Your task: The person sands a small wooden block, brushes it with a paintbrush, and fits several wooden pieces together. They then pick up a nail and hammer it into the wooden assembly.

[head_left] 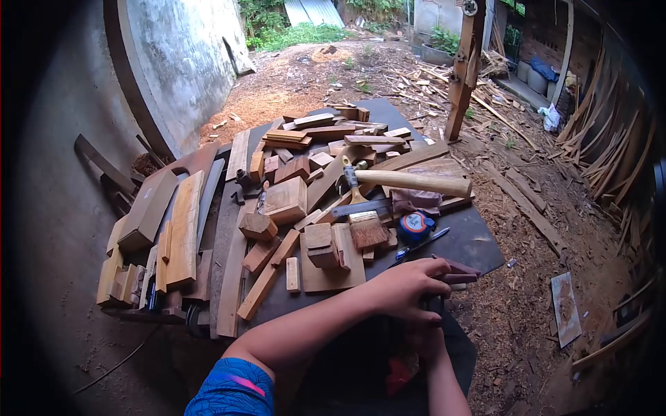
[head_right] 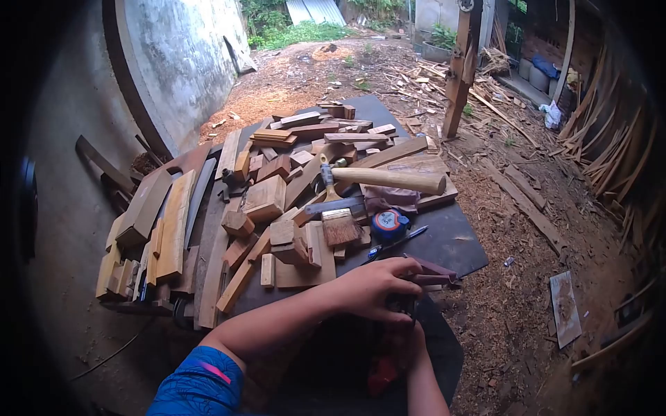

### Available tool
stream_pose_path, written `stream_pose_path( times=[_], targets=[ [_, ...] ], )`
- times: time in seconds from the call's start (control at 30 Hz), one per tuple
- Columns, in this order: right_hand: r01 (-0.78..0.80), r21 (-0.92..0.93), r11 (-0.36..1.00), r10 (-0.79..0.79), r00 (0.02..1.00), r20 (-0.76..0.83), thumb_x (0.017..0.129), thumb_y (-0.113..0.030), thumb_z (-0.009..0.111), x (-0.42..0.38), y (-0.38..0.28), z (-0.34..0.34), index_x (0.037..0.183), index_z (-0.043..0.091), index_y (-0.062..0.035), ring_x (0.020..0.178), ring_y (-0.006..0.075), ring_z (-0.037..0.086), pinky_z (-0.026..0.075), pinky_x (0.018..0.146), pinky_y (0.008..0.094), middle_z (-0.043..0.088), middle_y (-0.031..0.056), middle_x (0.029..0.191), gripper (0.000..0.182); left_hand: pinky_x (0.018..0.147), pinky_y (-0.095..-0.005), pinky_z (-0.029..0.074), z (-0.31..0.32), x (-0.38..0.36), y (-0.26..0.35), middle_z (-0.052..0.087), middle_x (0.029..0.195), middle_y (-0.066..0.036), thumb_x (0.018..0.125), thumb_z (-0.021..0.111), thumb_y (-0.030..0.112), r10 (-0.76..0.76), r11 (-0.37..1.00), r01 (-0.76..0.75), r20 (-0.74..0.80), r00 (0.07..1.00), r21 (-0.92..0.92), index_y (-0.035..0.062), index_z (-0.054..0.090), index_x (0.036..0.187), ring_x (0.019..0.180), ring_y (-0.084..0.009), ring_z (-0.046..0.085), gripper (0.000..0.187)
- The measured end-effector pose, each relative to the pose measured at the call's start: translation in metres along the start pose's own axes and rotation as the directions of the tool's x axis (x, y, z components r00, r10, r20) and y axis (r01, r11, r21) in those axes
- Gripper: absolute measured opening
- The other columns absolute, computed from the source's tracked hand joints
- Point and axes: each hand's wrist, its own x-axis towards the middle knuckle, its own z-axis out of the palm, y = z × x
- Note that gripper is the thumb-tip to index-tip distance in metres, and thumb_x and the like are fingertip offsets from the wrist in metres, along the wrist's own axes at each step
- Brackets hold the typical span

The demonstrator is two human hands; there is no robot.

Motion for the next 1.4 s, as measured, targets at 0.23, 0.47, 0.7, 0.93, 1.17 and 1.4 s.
stream_pose_path(
  times=[0.23,0.47,0.7,0.93,1.17,1.4],
  targets=[
    [0.056,0.096,0.994,-0.054,0.998,-0.026,0.089,-0.001,0.064,0.003,-0.041,0.006,0.132,0.058,-0.0046,0.107,0.0138,0.063,0.054,0.089,0.0287,0.064,0.0052,0.117,0.043,0.102,-0.0455,0.049,0.000,0.001,0.000,0.055,0.126,-0.019,0.077,0.083,0.035,0.004,1.000,-0.004,-0.006,1.000,-0.025,0.0065,0.071,0.113,0.120,-0.0381,0.057,0.047],
    [0.204,0.049,0.978,-0.204,0.979,-0.002,0.093,-0.009,0.064,0.013,-0.051,0.016,0.154,0.028,-0.0017,0.142,0.0247,0.042,0.039,0.113,0.0368,0.042,0.0146,0.150,0.071,0.103,-0.0452,0.048,0.001,0.000,0.000,0.055,0.127,-0.019,0.076,0.083,0.033,0.001,1.000,-0.001,0.000,1.000,-0.020,0.0069,0.071,0.113,0.121,-0.0376,0.057,0.047],
    [0.538,-0.249,0.805,-0.560,0.828,-0.022,0.102,-0.025,0.057,0.020,-0.042,0.024,0.143,0.044,-0.0022,0.124,0.0217,0.059,0.052,0.101,0.0344,0.056,0.0130,0.135,0.049,0.102,-0.0453,0.048,0.001,-0.001,0.000,0.055,0.126,-0.018,0.076,0.082,0.032,-0.007,1.000,0.007,0.001,1.000,-0.030,0.0063,0.071,0.113,0.121,-0.0378,0.057,0.046],
    [0.155,0.792,0.591,-0.264,0.964,0.008,0.104,-0.018,0.048,0.032,-0.018,-0.004,0.143,0.044,0.0000,0.133,0.0275,0.051,0.048,0.107,0.0385,0.052,0.0169,0.140,0.043,0.099,-0.0449,0.049,0.004,-0.002,-0.002,0.055,0.122,-0.017,0.076,0.082,0.032,0.017,1.000,-0.018,-0.042,0.999,-0.017,0.0076,0.071,0.110,0.117,-0.0370,0.058,0.043],
    [-0.003,0.934,0.358,-0.115,0.992,0.047,0.105,-0.021,0.043,0.035,-0.034,0.011,0.136,0.049,0.0006,0.123,0.0292,0.059,0.055,0.097,0.0417,0.058,0.0170,0.130,0.039,0.098,-0.0448,0.050,0.003,-0.001,0.001,0.056,0.120,-0.017,0.077,0.081,0.031,0.008,1.000,-0.009,-0.034,0.999,-0.028,0.0080,0.071,0.108,0.117,-0.0366,0.058,0.040],
    [0.052,0.770,0.636,-0.183,0.979,0.085,0.107,-0.030,0.040,0.050,-0.020,0.001,0.147,0.038,-0.0065,0.137,0.0247,0.045,0.043,0.110,0.0403,0.045,0.0123,0.147,0.047,0.099,-0.0445,0.049,0.004,-0.001,0.000,0.056,0.120,-0.016,0.077,0.081,0.032,0.018,1.000,-0.019,-0.029,0.999,-0.013,0.0081,0.071,0.108,0.117,-0.0365,0.058,0.041]
  ],
)
